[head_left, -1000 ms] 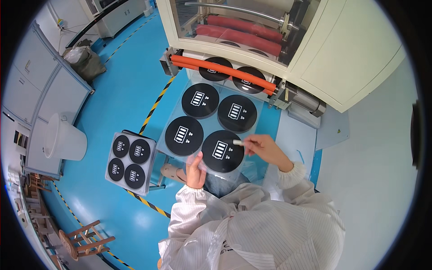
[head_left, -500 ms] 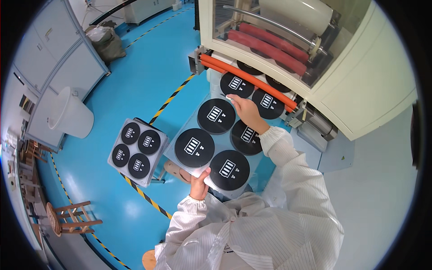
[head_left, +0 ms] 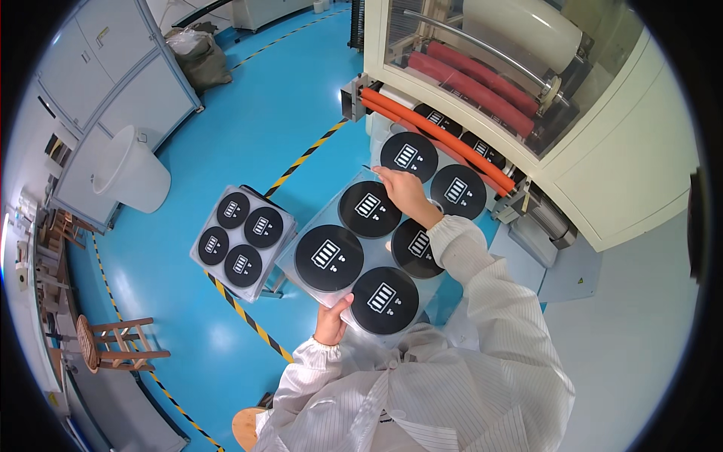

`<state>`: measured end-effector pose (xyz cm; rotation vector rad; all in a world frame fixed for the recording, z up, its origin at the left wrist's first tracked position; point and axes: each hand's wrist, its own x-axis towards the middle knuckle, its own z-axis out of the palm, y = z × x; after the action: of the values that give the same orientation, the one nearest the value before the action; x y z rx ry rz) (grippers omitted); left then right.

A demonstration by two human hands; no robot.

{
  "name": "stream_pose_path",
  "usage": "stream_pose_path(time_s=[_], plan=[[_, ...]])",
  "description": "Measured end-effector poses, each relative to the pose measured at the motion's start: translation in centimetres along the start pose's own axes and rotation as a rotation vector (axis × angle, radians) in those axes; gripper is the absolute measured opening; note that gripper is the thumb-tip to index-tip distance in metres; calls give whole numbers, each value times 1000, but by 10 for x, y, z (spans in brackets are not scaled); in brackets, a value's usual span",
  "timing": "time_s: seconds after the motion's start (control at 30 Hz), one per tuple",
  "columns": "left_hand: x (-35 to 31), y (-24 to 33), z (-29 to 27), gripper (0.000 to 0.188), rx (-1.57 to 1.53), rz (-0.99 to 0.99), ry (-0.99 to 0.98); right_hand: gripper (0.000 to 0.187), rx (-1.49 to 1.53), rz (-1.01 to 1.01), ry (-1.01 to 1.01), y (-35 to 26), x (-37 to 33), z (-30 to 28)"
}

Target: Applying battery icon labels onto a transparent plastic sheet using a small pick tool.

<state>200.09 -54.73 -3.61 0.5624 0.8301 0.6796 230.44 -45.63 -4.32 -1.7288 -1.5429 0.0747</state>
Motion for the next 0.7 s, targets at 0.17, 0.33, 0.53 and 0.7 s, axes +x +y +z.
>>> stream_pose_path(time_s=[0.17,0.33,0.53,0.7], plan=[[-5,9,15,42,16,34,-7,24,-11,74,-156,0,11,-4],[-10,14,20,43,56,55,12,23,-46,80,-262,-2,30,-11],[-12,11,23,39,86,52,102,21,185,27,-338,30,8,-50],[-10,0,7,42,20,21,124,20,18,126,-541,37,-89,-146]])
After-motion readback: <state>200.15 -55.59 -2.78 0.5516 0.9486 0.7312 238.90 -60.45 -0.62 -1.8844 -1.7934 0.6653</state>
